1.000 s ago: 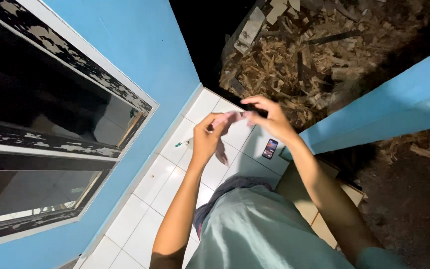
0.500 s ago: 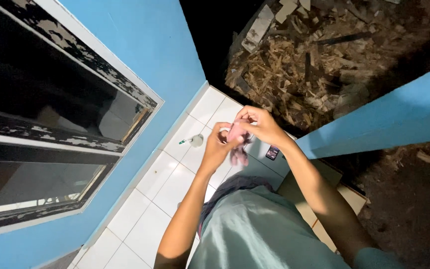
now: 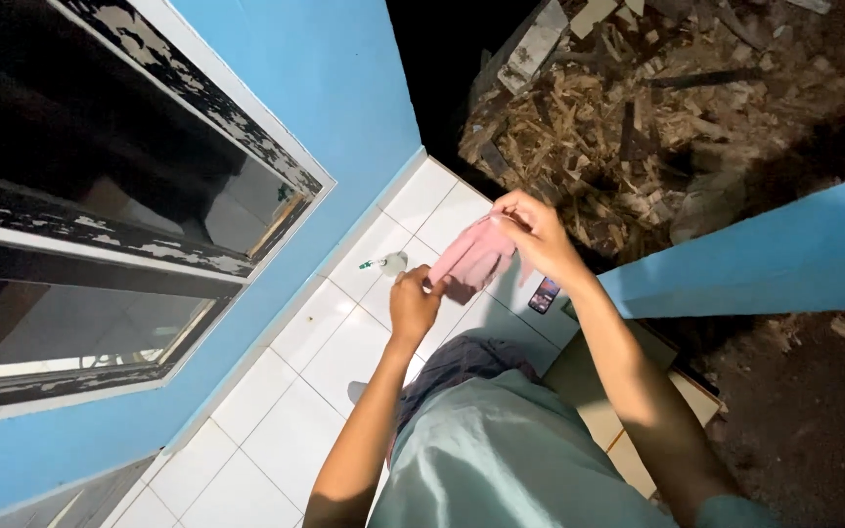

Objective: Cleaning the glass panes of a window using a pink cloth.

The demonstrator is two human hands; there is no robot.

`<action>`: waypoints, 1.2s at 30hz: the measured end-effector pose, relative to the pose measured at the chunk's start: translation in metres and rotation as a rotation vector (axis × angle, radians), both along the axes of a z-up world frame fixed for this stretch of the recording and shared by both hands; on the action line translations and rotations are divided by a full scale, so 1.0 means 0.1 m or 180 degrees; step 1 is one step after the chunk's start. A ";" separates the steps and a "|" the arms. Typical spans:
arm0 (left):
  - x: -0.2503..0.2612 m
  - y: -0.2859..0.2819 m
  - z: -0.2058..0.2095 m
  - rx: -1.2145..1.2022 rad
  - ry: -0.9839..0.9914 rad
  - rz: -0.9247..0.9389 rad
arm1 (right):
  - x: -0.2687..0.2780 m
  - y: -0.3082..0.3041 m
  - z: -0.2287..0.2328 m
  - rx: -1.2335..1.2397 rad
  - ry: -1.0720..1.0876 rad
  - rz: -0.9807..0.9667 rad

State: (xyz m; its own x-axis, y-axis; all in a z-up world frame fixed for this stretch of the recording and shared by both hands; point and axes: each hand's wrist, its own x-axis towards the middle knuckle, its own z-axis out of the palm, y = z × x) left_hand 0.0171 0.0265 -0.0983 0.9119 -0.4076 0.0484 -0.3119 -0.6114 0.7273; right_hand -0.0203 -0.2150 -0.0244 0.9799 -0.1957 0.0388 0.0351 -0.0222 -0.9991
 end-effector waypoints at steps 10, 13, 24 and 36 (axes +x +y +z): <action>0.05 0.37 0.14 -0.0346 0.0143 0.0751 | 0.08 0.19 -0.31 0.0301 0.0039 0.0391; 0.01 0.53 0.17 -0.0329 0.0202 0.1182 | 0.14 0.35 -0.24 0.0350 0.0120 0.0732; 0.26 1.28 0.12 -0.0783 -0.0114 0.2637 | 0.61 1.36 -0.25 0.0101 0.0637 0.1816; 1.12 1.48 -0.55 -0.3021 0.0987 0.2579 | 1.34 1.96 0.11 -0.0356 0.0093 0.2770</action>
